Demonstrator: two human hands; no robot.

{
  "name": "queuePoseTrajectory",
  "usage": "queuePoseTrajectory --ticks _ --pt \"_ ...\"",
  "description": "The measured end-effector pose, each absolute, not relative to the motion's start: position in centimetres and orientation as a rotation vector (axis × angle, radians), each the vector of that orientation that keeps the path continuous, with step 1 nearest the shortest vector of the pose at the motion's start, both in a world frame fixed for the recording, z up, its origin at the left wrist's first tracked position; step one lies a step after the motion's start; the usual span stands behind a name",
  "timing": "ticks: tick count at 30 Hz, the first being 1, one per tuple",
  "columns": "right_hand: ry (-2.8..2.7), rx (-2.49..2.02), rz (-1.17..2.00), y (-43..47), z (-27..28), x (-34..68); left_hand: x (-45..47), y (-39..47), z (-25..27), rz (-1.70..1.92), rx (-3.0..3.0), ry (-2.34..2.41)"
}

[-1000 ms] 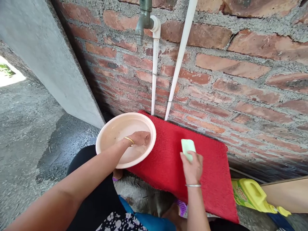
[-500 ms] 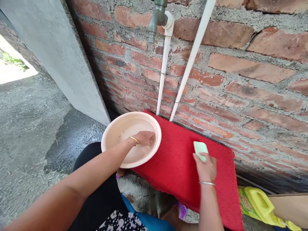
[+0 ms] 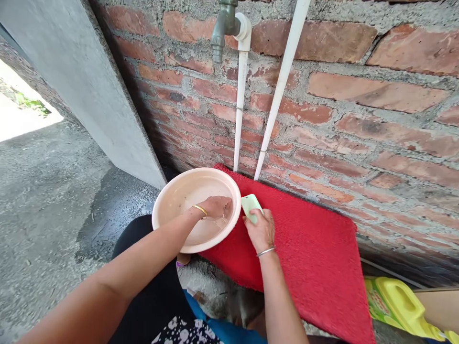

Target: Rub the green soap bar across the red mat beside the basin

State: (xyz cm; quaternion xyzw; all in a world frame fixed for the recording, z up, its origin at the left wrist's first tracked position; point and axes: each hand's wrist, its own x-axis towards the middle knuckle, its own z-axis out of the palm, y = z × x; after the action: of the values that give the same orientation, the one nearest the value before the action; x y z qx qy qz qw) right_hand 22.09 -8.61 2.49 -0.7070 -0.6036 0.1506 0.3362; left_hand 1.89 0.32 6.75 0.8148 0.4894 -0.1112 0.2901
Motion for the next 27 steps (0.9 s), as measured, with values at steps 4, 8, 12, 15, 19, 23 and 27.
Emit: queuePoseTrajectory --ticks 4,8,12,15,19,23,27 --pt "-1.491 -1.956 0.369 -9.6 1.9 25.7 1.8 0.6 6.2 -0.298 2.183 1.279" --pt "-1.138 -2.209 0.253 -13.2 1.8 33.0 1.8 0.6 6.3 -0.300 2.160 1.274" --pt "-0.820 -2.383 0.124 -16.9 2.1 38.1 1.8 0.5 6.4 -0.296 2.169 1.308" --pt "-0.779 -2.355 0.136 -17.7 2.4 37.5 1.9 0.4 6.5 -0.310 2.175 1.324" --pt "-0.987 -2.115 0.235 -15.6 2.5 31.5 1.9 0.3 6.9 -0.310 2.150 1.340" --pt "-1.352 -1.889 0.375 -12.7 2.1 24.5 1.9 0.3 6.8 -0.304 2.152 1.335" --pt "-1.565 -1.838 0.436 -11.3 1.5 22.1 1.9 0.4 6.3 -0.291 2.197 1.299"
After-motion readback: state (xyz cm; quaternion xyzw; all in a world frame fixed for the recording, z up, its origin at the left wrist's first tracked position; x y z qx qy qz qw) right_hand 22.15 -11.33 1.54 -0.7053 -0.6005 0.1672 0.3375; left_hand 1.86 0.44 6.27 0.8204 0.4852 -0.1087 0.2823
